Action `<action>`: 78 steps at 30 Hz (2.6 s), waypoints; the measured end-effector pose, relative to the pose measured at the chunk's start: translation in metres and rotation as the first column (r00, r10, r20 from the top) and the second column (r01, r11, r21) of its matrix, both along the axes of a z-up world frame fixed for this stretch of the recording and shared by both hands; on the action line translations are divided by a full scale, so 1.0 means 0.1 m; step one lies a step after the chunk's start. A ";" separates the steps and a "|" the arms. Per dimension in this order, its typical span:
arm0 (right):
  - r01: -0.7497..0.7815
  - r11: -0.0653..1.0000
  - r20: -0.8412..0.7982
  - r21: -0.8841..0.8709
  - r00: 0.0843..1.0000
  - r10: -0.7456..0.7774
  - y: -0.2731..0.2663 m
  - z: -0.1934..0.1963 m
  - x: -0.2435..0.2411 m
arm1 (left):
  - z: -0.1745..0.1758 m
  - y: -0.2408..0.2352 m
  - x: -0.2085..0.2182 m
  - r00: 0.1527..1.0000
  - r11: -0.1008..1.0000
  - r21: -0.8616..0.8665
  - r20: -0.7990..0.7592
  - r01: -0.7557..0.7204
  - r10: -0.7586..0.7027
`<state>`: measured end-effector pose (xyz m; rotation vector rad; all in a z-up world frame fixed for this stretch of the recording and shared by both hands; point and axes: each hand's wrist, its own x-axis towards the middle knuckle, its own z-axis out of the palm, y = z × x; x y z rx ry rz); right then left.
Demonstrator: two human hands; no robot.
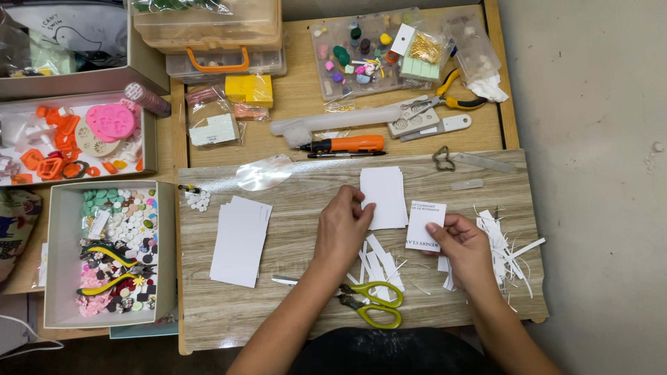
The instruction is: The person uses green-handled scissors to trim the edges of small rectangular cards with pink borders. They repeatedly pick up a card, cut along one or more edges, and place the trimmed card into a stack on the table. The workspace contains craft supplies and paper scraps.
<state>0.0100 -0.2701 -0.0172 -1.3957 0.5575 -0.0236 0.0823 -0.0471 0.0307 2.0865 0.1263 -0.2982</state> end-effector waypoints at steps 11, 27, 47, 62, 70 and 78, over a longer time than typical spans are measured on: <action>-0.160 0.986 -0.017 0.050 0.987 0.161 0.33 0.06 0.00 | 0.26 0.36 -0.18 0.986 0.999 0.034 0.167 -0.024 0.018; -0.582 0.813 -0.075 0.038 0.809 0.583 1.69 0.07 0.09 | 0.19 1.60 -0.87 0.912 0.851 0.403 0.363 -0.338 0.191; -0.602 0.798 -0.155 -0.030 0.791 0.591 1.89 0.04 -0.01 | 0.02 1.62 -1.03 0.899 0.911 0.279 0.402 -0.303 0.176; -0.575 0.818 -0.100 -0.003 0.814 0.572 1.78 -0.06 -0.07 | 0.16 1.60 -1.05 0.876 0.905 0.252 0.434 -0.343 0.211; -0.577 0.814 -0.048 0.062 0.813 0.580 1.78 -0.09 -0.13 | 0.09 1.30 -1.15 0.867 0.950 0.200 0.485 -0.240 0.117; -0.579 0.778 0.089 0.246 0.812 0.576 1.62 -0.12 -0.25 | 0.09 1.08 -1.17 0.765 0.973 0.101 0.637 -0.205 0.095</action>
